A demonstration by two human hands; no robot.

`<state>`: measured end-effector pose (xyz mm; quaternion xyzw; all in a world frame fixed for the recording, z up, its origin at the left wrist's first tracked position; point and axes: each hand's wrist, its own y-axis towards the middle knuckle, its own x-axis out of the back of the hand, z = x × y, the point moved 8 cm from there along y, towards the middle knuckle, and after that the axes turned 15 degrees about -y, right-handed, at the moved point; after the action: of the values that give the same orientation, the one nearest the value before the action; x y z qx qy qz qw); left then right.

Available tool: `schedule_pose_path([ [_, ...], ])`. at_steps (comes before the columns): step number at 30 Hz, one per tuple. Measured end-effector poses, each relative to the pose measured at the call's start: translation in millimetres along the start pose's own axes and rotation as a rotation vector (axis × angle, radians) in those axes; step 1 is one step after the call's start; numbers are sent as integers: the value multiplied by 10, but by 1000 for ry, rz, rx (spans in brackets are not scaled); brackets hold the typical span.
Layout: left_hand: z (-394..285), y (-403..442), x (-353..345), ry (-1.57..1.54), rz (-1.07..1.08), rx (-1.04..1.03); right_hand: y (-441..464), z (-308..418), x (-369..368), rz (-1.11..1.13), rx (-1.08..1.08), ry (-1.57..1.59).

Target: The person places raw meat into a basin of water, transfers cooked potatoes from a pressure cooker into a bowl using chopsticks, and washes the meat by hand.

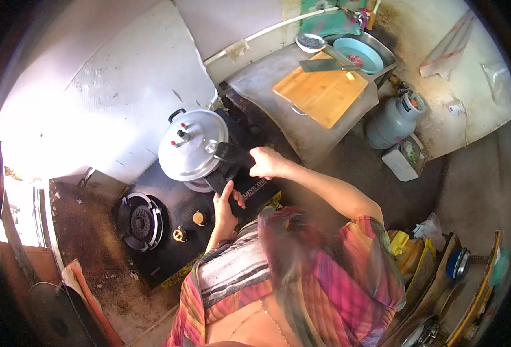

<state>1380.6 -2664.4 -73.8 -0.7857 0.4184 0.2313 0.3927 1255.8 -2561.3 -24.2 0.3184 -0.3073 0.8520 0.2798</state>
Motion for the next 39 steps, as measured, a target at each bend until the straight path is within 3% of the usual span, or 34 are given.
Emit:
schedule_pose_path([
  [5,16,-20,29,13,-36,16,-45,163,-157,118,77,656],
  [8,8,-12,55,63,-54,-9,-75,86,131,8,142,781],
  [12,7,-11,25,79,-53,6,-75,-798,675,-227,-80,751],
  [14,23,19,86,66,-90,-2,-72,-1168,1011,-213,-156,668],
  [16,29,-1,102,62,-113,33,73,-1896,1200,-401,-148,675],
  [24,-28,-71,71,66,-176,9,234,-3251,1570,-527,-361,490],
  [29,-1,-42,106,34,-194,3,395,-3537,1526,-503,-402,456],
  [32,-18,-27,117,63,-187,-27,383,-3490,1606,-504,-400,390],
  [35,-3,-18,133,59,-163,-14,308,-3356,1854,-419,-540,-419],
  [36,-9,-12,128,59,-154,-15,261,-3306,1882,-428,-542,-420],
  [38,-13,-26,119,56,-129,-16,37,-2887,1991,-513,-538,-767],
  [39,-13,-30,100,34,-117,3,-25,-2996,1983,-478,-598,-700],
])
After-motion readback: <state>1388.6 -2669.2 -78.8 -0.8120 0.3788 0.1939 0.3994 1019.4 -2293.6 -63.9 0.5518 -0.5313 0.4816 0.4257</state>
